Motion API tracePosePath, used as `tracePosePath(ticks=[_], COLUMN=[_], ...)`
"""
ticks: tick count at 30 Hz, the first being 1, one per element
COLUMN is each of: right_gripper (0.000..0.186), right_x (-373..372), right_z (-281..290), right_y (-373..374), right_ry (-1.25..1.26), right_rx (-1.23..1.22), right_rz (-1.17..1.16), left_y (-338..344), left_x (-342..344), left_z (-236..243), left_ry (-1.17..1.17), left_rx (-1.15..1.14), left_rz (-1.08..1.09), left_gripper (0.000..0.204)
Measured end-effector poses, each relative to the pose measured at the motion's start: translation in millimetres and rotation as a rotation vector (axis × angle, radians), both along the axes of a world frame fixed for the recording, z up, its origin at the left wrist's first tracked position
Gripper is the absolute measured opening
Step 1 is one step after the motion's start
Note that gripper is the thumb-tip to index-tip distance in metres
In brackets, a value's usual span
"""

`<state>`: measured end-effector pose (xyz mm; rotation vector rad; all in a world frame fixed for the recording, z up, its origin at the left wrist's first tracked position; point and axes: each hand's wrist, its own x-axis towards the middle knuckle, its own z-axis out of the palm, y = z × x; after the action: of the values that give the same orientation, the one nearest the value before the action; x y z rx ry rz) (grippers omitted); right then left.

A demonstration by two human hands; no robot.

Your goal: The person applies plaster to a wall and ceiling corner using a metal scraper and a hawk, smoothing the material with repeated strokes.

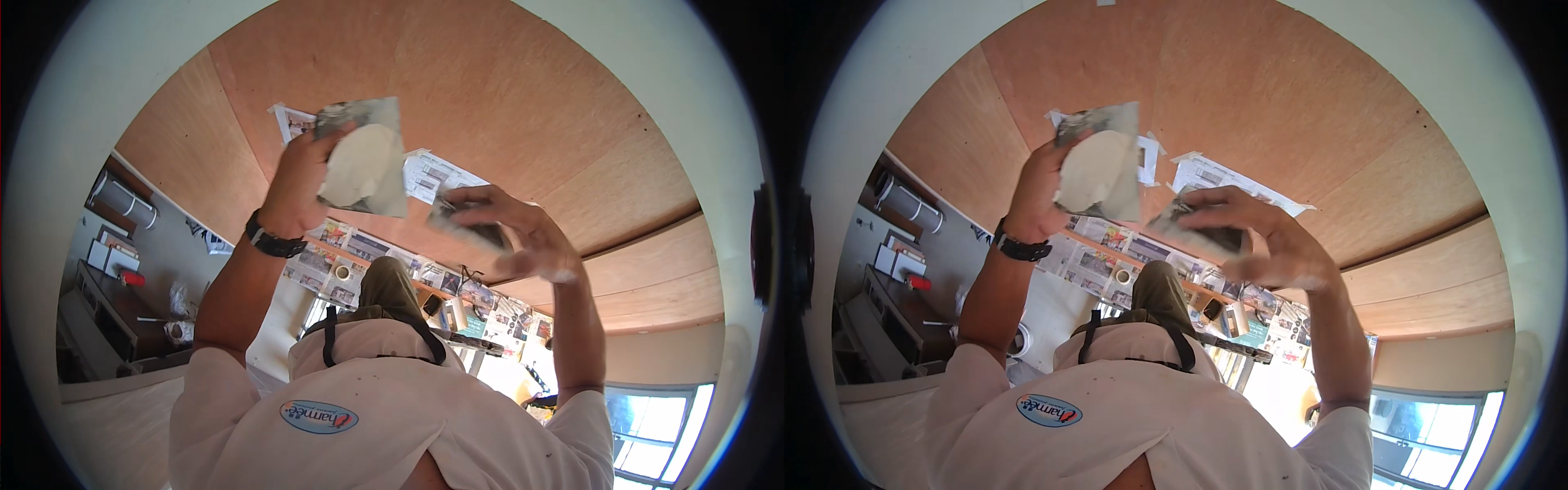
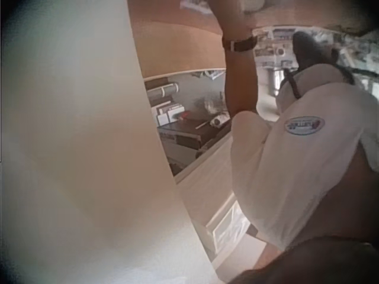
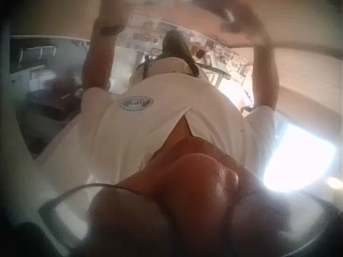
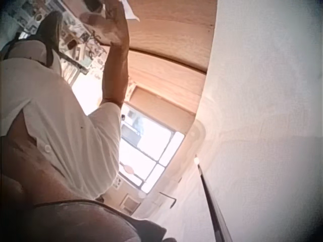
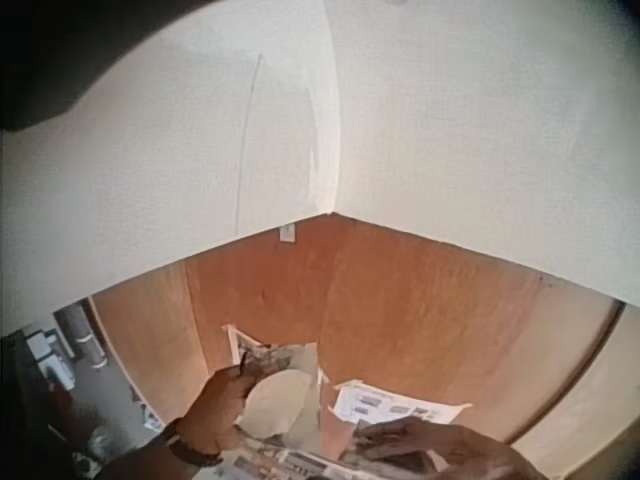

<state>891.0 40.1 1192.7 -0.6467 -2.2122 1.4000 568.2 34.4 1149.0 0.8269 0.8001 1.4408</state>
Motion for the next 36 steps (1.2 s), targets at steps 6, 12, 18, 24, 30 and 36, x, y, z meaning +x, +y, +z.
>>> tracePosePath(ticks=[6, 12, 18, 24, 30, 36], right_gripper=[0.111, 0.105, 0.116, 0.085, 0.063, 0.063], right_x=[-12, 5, 33, 143, 254, 339], right_z=[-52, -62, 52, 138, 214, 251], right_y=[-21, -18, -17, -20, -28, -36], right_ry=[0.957, 1.322, 1.279, 1.292, 1.338, 1.409], right_rx=[-0.819, -0.74, -0.264, 0.37, 0.699, 0.801], right_rz=[0.047, -0.112, 0.081, -0.179, -0.554, -0.726], left_y=[2, 1, 8, 15, 3, 40], left_x=[-28, -8, -62, -70, -57, -66], left_z=[-33, -45, -107, -152, -120, -136], left_ry=[-0.156, -0.151, 0.328, 0.318, -0.149, -0.234], left_rx=[-0.048, -0.031, 0.469, 0.305, -0.131, -0.236], left_rz=[0.009, -0.006, -0.076, -0.082, -0.043, -0.054], left_gripper=[0.037, 0.036, 0.052, 0.074, 0.053, 0.051])
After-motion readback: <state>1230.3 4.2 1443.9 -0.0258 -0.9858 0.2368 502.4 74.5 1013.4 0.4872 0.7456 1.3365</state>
